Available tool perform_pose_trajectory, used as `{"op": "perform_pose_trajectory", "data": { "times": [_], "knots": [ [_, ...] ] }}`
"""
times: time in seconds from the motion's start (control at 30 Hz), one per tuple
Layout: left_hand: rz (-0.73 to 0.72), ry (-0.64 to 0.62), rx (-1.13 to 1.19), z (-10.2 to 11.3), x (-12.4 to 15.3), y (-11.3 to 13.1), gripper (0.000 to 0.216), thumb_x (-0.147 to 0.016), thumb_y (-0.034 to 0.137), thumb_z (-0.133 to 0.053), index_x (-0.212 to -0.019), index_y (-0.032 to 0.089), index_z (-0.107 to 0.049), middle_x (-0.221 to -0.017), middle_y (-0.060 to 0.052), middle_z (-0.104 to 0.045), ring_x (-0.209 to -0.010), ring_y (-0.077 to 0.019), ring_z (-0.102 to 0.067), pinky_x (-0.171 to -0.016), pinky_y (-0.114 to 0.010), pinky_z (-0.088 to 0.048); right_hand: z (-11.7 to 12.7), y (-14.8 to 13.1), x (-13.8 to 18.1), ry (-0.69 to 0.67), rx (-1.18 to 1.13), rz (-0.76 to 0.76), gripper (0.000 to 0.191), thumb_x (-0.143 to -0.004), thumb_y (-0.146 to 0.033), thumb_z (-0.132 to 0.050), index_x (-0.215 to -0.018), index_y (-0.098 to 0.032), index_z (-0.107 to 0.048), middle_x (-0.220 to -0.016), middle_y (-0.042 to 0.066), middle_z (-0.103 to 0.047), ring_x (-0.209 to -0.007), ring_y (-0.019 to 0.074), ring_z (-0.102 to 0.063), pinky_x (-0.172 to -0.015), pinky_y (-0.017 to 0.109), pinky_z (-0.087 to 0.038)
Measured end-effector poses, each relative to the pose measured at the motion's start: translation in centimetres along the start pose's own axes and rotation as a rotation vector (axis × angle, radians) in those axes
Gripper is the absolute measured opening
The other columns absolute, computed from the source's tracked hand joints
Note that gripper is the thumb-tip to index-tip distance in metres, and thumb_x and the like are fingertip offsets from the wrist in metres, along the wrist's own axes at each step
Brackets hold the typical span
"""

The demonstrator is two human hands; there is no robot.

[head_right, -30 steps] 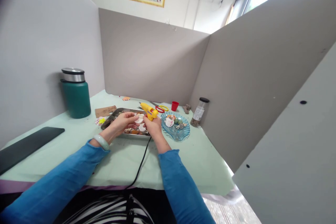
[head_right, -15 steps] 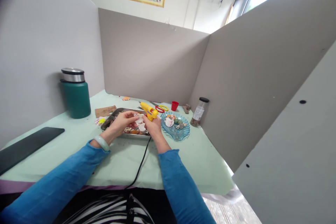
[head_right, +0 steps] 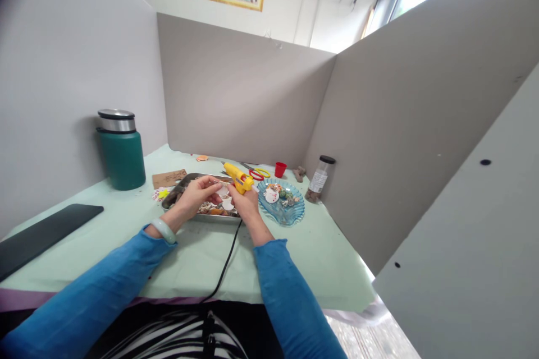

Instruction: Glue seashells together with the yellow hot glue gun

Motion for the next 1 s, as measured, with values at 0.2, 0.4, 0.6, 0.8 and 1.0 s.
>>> {"op": "perform_pose_trajectory", "data": {
  "times": [0.2, 0.4, 0.6, 0.8, 1.0],
  "knots": [
    [0.003, -0.036, 0.012, 0.0, -0.1, -0.4, 0.038, -0.07, 0.044, -0.077, -0.088, 0.015, -0.061, -0.065, -0.001, -0.065, -0.057, -0.0163, -0.067, -0.057, -0.027, -0.056, 0.1, -0.1, 0.0, 0.015, -0.026, 0.001, 0.025, -0.071, -0.041, -0.068, -0.08, -0.017, -0.065, -0.055, -0.005, -0.057, -0.042, 0.0083, -0.049, -0.045, 0.021, -0.041],
    [0.03, 0.005, 0.012, 0.2, -0.3, -0.7, 0.037, -0.072, 0.044, -0.076, -0.088, 0.013, -0.061, -0.059, -0.002, -0.066, -0.052, -0.0155, -0.066, -0.053, -0.025, -0.054, -0.1, -0.1, 0.1, 0.011, -0.095, -0.014, 0.03, -0.069, -0.044, -0.071, -0.08, -0.016, -0.065, -0.055, -0.004, -0.057, -0.041, 0.0078, -0.048, -0.042, 0.02, -0.04],
    [0.071, 0.176, 0.084, 1.4, -0.5, -0.6, 0.034, -0.07, 0.034, -0.078, -0.091, 0.011, -0.063, -0.061, -0.002, -0.067, -0.05, -0.0137, -0.064, -0.052, -0.024, -0.053, 0.1, -0.5, -0.1, -0.057, -0.1, -0.005, 0.03, -0.07, -0.047, -0.071, -0.074, -0.017, -0.063, -0.054, -0.004, -0.057, -0.039, 0.0073, -0.045, -0.042, 0.02, -0.038],
    [0.062, 0.297, 0.115, 2.6, -0.9, -0.7, 0.033, -0.075, 0.027, -0.075, -0.1, 0.01, -0.063, -0.058, -0.002, -0.068, -0.054, -0.0153, -0.067, -0.054, -0.023, -0.053, 0.4, -0.7, -0.1, -0.166, 0.023, 0.011, 0.027, -0.073, -0.044, -0.07, -0.075, -0.018, -0.066, -0.054, -0.004, -0.059, -0.041, 0.0083, -0.046, -0.043, 0.021, -0.04],
    [0.033, 0.335, 0.09, 3.1, -1.0, -0.6, 0.034, -0.077, 0.028, -0.072, -0.104, 0.01, -0.064, -0.056, -0.001, -0.067, -0.056, -0.0167, -0.069, -0.056, -0.023, -0.054, 0.1, -1.3, 0.6, -0.215, 0.102, -0.008, 0.02, -0.071, -0.037, -0.072, -0.075, -0.017, -0.069, -0.056, -0.002, -0.062, -0.045, 0.0105, -0.05, -0.044, 0.022, -0.042]
  ]
}}
Point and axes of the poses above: each hand's wrist, its own x-axis away from the middle knuckle, its own z-axis out of the back of the hand, y = z × x, the point moved 5 cm from there along -x, towards the middle knuckle
